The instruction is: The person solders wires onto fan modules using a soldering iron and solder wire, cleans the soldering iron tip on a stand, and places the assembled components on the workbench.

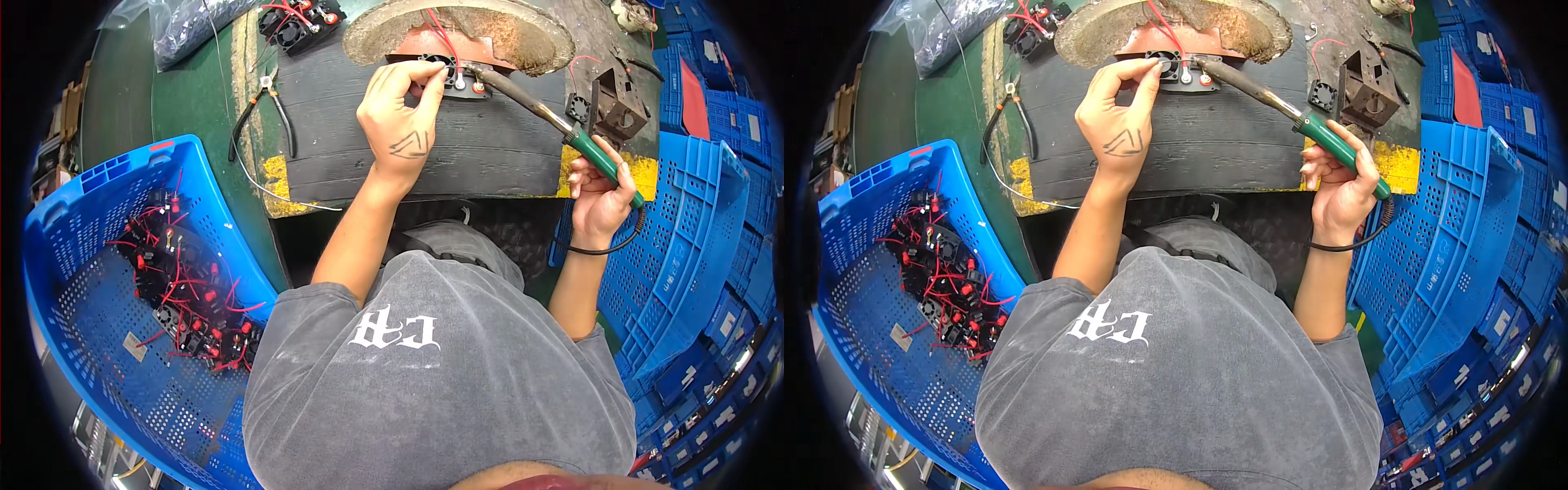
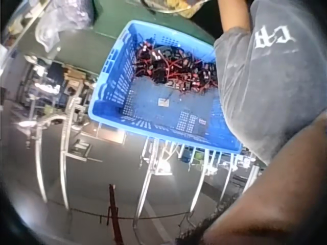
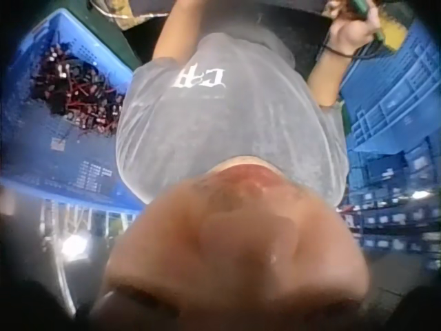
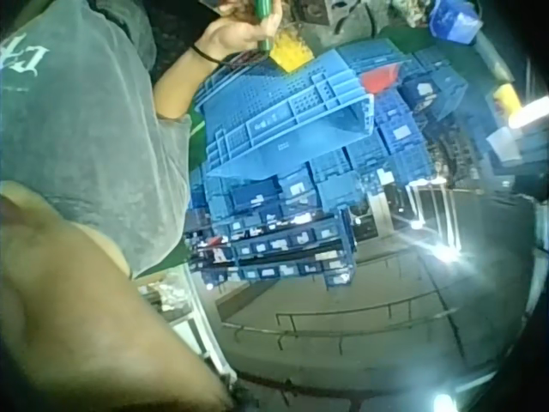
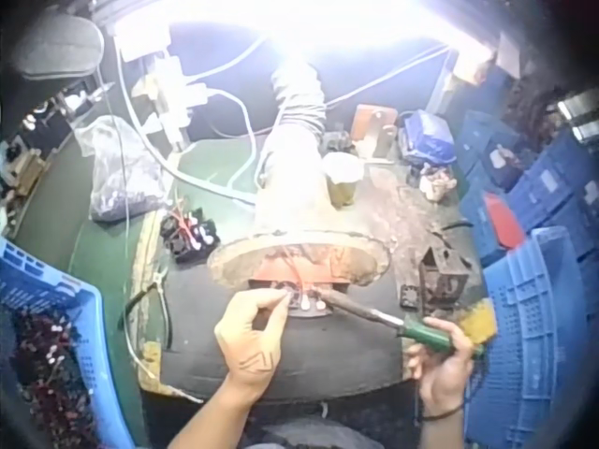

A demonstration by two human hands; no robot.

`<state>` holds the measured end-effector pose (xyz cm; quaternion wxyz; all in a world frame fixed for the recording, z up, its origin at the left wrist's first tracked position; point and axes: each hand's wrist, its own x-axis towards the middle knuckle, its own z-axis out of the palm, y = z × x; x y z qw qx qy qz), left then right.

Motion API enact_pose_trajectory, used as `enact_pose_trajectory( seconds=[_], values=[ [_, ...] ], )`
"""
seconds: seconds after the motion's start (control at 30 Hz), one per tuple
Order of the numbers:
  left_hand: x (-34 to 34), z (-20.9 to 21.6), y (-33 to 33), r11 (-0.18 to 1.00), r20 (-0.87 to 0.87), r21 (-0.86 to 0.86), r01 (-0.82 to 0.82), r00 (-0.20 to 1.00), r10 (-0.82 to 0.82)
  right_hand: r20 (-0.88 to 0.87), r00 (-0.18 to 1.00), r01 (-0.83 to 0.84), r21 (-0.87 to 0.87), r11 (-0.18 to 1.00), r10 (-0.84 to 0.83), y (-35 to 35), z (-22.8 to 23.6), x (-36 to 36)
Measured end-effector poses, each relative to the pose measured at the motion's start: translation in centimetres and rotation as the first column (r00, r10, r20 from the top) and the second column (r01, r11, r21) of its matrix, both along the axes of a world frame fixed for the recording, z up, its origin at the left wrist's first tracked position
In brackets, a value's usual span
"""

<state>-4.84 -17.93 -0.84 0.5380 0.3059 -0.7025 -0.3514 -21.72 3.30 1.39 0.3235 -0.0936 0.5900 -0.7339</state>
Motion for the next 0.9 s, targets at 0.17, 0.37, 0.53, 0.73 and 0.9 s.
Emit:
enact_pose_trajectory(
  seconds=[0.17,0.37,0.53,0.73,0.9],
  values=[
    [0.0,-0.2,0.1,1.0,0.005,0.005,0.003,1.0,-0.003,-0.018,1.0,-0.02,-0.001,1.0,0.02,0.2,0.0,-0.5],
    [0.1,0.0,0.3,1.0,0.01,0.016,0.011,1.0,-0.011,-0.023,0.999,-0.032,0.013,0.999,0.032,0.3,0.1,-0.8],
    [0.0,-0.2,0.3,1.0,0.001,0.023,0.015,1.0,-0.015,-0.02,0.999,-0.034,0.012,0.999,0.034,0.2,0.1,-1.1],
    [0.2,0.0,0.1,1.0,0.017,0.025,0.003,1.0,-0.003,-0.02,0.999,-0.048,0.011,0.999,0.049,0.2,0.0,-1.6],
    [0.1,-0.2,0.0,0.999,0.014,0.034,0.002,1.0,-0.003,-0.022,0.998,-0.053,-0.001,0.999,0.053,-0.2,-0.1,-1.8]
  ],
)
